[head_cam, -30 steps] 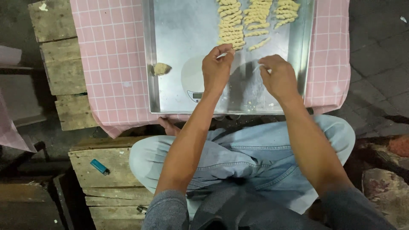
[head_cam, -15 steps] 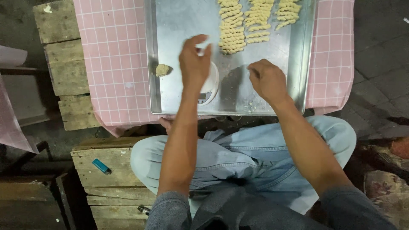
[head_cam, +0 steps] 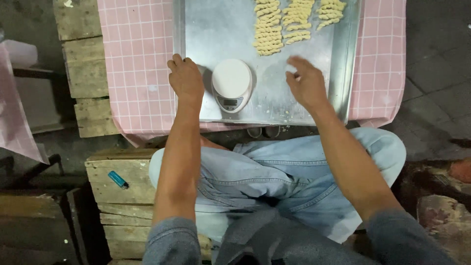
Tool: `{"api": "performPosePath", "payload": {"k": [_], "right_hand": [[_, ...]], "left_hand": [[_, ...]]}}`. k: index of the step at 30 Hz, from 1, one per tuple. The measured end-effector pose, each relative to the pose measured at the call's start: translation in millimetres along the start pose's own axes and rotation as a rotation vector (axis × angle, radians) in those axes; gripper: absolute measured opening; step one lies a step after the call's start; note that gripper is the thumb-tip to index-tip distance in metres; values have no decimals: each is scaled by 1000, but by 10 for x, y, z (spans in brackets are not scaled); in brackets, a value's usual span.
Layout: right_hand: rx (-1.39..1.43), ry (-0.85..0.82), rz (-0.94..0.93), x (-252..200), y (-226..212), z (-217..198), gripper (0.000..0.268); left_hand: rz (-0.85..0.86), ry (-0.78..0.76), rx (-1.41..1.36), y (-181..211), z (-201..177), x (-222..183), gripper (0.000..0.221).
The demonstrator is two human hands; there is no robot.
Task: Shaping small pieces of dough into twisted pastries by rolling and folding them on a metal tray.
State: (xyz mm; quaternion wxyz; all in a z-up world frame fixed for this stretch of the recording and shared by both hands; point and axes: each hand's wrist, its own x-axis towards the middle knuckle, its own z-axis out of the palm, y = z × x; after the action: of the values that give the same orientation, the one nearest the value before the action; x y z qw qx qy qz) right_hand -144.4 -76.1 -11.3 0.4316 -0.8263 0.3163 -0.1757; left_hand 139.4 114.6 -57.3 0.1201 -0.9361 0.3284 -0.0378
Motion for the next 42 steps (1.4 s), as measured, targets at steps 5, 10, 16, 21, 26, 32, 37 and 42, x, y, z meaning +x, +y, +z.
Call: {"api": "performPosePath", "payload": {"k": [5,10,16,21,26,32,37,42], "right_hand": [[302,-114,183,-183,-165,134,30],[751,-165,250,-126,-292,314,41],[791,-75,354,-97,-361,236,29],[846,-62,459,-117,-171,179,23],[856,-39,576,-319,-198,214,25],[564,32,509,-476,-180,144,23],[453,157,331,-280,-462,-132,29],[139,256,-514,-125,-1762,-447,21]], "left_hand": [[9,-14,-435,101,-626,-244,34],[31,-326,-1174,558,-1342,-676,29],[175,-350,-1198,905,-1401,-731,29],[228,-435,-1319,870,-1445,-735,24],[242,-597,-1268,835,-1299,-641,19],[255,-470,-860,872,-843,-550,19],[19,16,-786,289,-265,-237,21],[-311,-144,-602,27,-126,-46,9]]}}
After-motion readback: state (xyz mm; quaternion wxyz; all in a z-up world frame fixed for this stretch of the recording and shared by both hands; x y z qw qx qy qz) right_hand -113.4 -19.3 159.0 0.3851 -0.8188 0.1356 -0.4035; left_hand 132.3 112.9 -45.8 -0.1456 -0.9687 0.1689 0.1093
